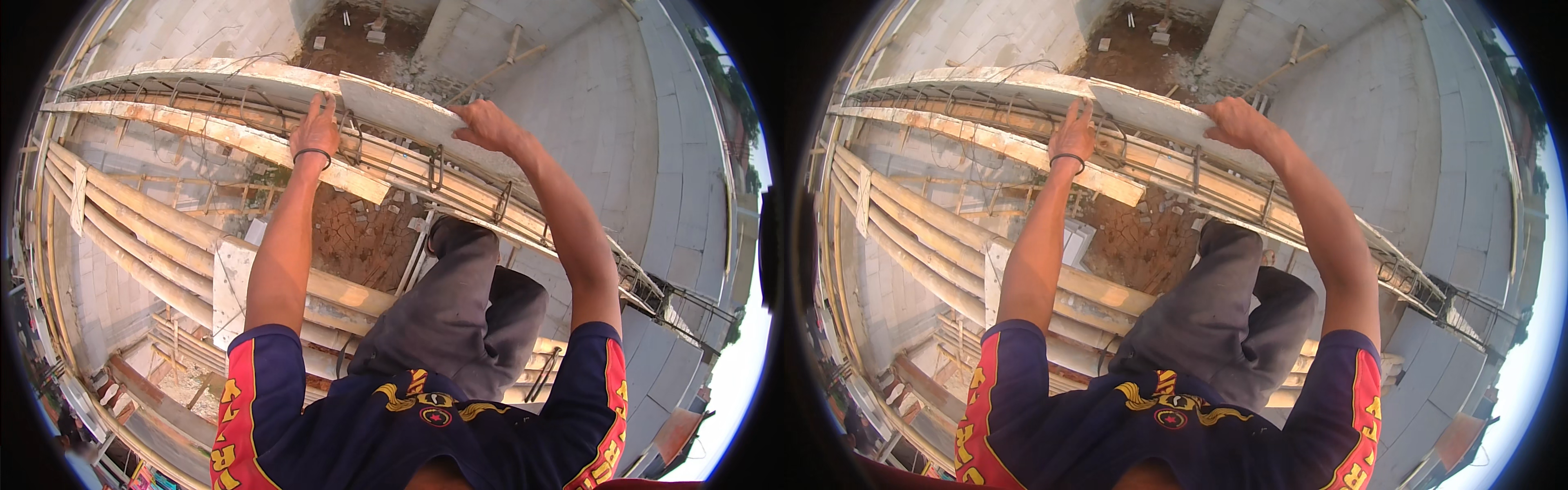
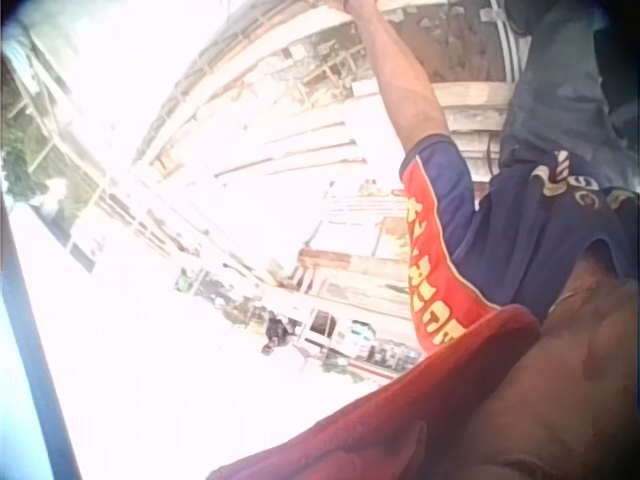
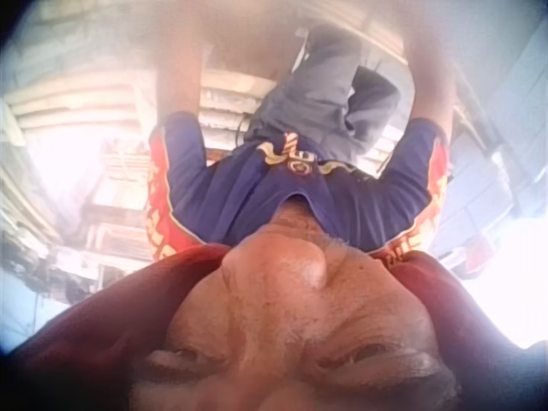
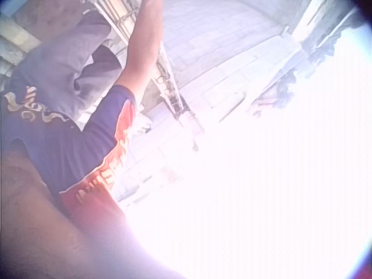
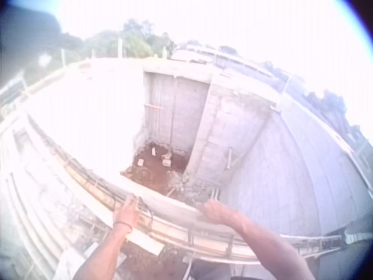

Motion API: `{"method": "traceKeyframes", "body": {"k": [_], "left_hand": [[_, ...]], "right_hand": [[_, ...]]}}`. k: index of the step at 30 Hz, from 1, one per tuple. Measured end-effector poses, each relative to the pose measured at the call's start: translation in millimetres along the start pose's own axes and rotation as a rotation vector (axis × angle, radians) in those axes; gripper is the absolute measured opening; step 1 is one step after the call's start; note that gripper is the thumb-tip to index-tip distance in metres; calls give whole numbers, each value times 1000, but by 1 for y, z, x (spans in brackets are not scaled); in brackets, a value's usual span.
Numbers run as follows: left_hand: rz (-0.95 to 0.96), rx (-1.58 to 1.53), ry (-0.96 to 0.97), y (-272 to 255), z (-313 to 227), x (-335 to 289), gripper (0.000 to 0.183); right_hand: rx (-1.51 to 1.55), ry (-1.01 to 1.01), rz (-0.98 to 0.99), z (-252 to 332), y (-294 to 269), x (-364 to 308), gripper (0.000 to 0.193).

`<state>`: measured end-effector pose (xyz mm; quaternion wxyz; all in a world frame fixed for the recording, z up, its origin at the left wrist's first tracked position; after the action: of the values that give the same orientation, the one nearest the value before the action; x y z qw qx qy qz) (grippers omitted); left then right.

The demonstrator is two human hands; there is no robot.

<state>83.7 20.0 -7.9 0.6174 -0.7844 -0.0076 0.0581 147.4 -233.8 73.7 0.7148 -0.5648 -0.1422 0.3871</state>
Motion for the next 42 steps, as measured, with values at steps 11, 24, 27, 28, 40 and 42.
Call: {"method": "traceKeyframes", "body": {"k": [11, 24, 27, 28, 40, 42], "left_hand": [[7, 69, 11, 6, 2, 4, 68], [28, 79, 6, 7, 4, 4, 66], [-1, 88, -2, 2, 4, 3, 66], [17, 60, -6, 5, 4, 1, 66], [52, 46, -26, 3, 1, 2, 67], [79, 2, -51, 4, 2, 2, 69]], "right_hand": [[-11, -45, 30, 0, 5, 1, 43], [-56, 7, 19, -2, 26, 10, 45], [-36, -6, 14, -5, 34, 9, 44], [-12, -5, 18, -7, 36, 5, 43], [26, -94, 30, -6, 38, 10, 33], [10, -79, 27, -8, 39, 10, 31]]}}
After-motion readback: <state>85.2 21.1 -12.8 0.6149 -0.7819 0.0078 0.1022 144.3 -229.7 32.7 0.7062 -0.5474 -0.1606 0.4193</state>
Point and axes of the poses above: each hand's wrist, its own x-axis towards the middle knuckle, its own y-axis out of the palm, z = x × y, the point moved 9 cm from there along x, towards the middle knuckle, and after that the axes turned 10 degrees about y, right-handed, at the moved point
